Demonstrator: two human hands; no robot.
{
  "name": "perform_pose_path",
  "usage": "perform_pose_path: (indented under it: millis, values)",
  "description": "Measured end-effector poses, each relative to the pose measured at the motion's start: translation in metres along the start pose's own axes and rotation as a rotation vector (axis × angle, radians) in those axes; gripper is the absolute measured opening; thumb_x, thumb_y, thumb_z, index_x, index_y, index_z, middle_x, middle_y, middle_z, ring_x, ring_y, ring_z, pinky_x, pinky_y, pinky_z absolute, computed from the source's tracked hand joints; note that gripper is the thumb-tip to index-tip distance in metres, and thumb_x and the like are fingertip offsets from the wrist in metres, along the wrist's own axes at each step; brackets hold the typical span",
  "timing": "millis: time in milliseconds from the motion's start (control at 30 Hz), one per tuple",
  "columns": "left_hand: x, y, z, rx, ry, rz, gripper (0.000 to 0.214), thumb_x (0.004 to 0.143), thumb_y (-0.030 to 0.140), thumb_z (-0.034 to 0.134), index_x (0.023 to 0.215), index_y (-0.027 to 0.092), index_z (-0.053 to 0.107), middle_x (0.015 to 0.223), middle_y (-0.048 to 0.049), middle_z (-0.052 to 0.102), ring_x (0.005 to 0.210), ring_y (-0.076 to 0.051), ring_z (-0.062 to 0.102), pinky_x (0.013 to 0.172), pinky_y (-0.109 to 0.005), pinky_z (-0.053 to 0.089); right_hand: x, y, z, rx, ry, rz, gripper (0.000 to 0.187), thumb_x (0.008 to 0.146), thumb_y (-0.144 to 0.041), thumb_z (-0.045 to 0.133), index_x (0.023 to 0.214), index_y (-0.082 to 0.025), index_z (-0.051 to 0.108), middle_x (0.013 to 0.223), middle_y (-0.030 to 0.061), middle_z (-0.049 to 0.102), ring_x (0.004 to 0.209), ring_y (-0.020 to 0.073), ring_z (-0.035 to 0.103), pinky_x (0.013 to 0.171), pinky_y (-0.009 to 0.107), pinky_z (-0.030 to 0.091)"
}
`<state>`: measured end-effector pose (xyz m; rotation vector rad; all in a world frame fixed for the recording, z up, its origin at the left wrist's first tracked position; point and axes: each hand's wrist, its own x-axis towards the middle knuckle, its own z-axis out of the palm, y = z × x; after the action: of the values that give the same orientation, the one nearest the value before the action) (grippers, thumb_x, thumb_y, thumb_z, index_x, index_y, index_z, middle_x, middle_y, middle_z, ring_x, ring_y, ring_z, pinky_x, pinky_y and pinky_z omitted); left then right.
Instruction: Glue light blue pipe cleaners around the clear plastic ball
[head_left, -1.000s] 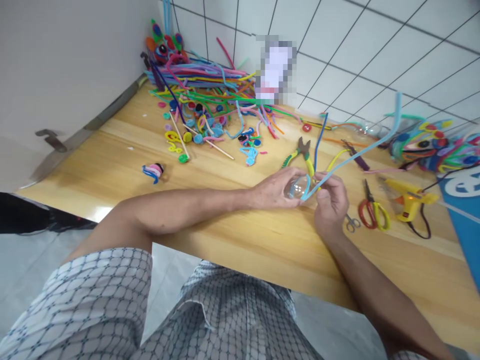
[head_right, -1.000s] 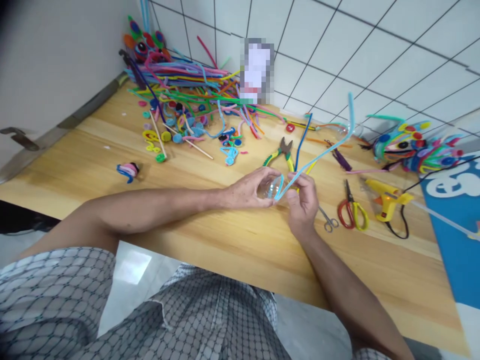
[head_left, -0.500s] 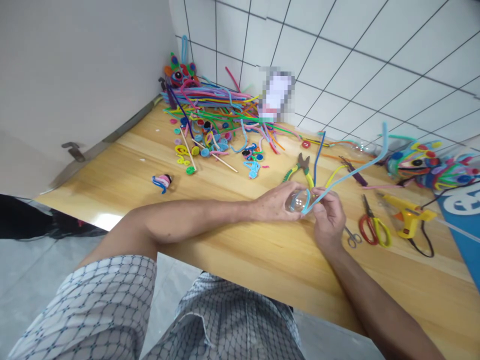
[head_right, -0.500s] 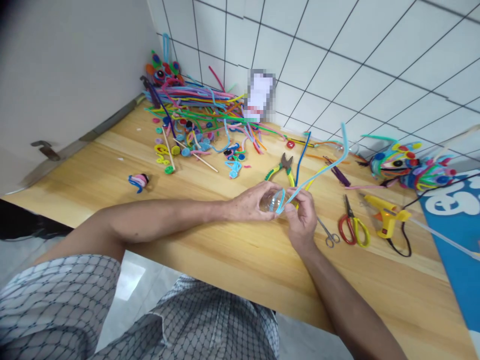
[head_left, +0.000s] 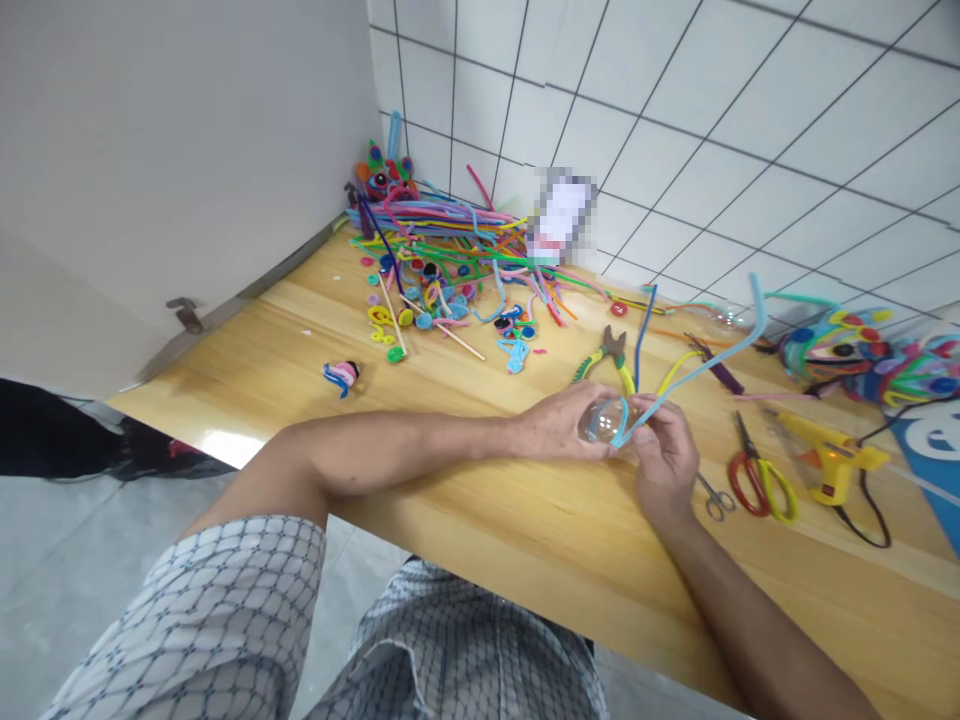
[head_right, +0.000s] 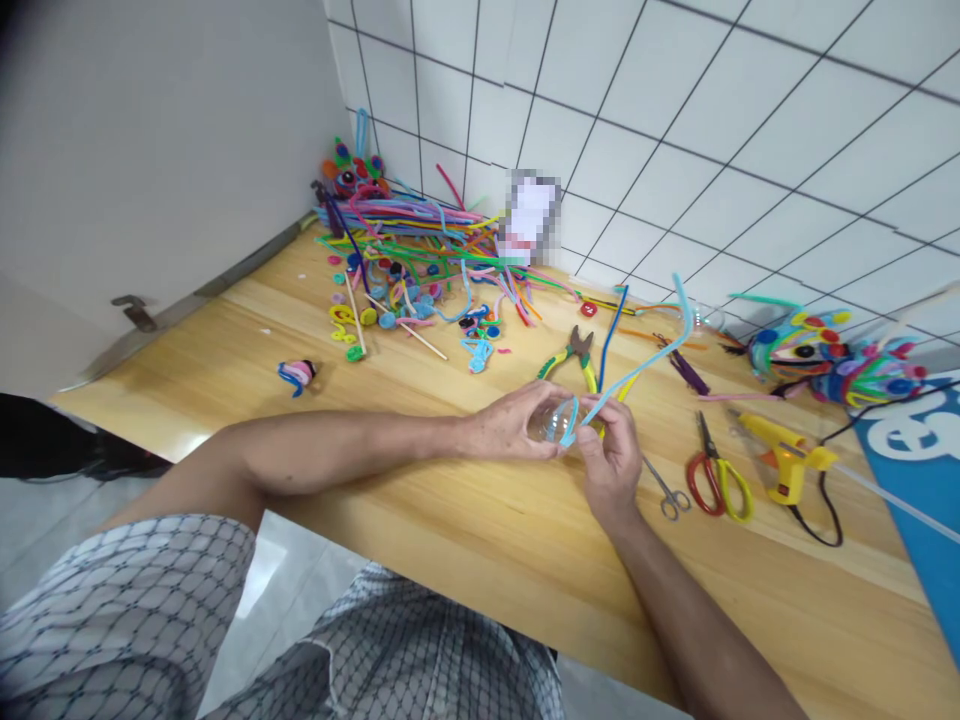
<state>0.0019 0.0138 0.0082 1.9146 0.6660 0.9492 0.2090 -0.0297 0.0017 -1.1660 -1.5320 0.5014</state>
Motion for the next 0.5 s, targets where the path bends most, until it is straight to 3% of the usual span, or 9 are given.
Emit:
perform_pose_path:
  millis: [333,500]
  values:
    - [-0.0003,-0.0023,-0.0008,-0.002,-0.013,-0.034,0.069,0.079,0.033,0.094,0.138,0.017,0.063,0.137,-0.0152,0.074,0.128,-0.032,0.072,0.111,-0.046,0.058,-0.0007,0.0044,0.001,0.037,0.021,-0.002,0.037,0.093,-0.056,0.08,0.115,-0.026,0.081,0.12,0.0093,0.076,0.12,0.0329,0.071,0.113,0.061,0.052]
    - [0.0026,-0.003,-0.0003,-0.003,-0.048,-0.05,0.07,0.083,0.03,0.092,0.144,0.014,0.06,0.146,-0.0195,0.07,0.138,-0.033,0.069,0.118,-0.046,0.057,0.0024,0.0028,-0.0022,0.035,0.112,0.016,0.043,0.088,-0.06,0.082,0.112,-0.025,0.081,0.116,0.0099,0.077,0.114,0.0342,0.073,0.11,0.063,0.055]
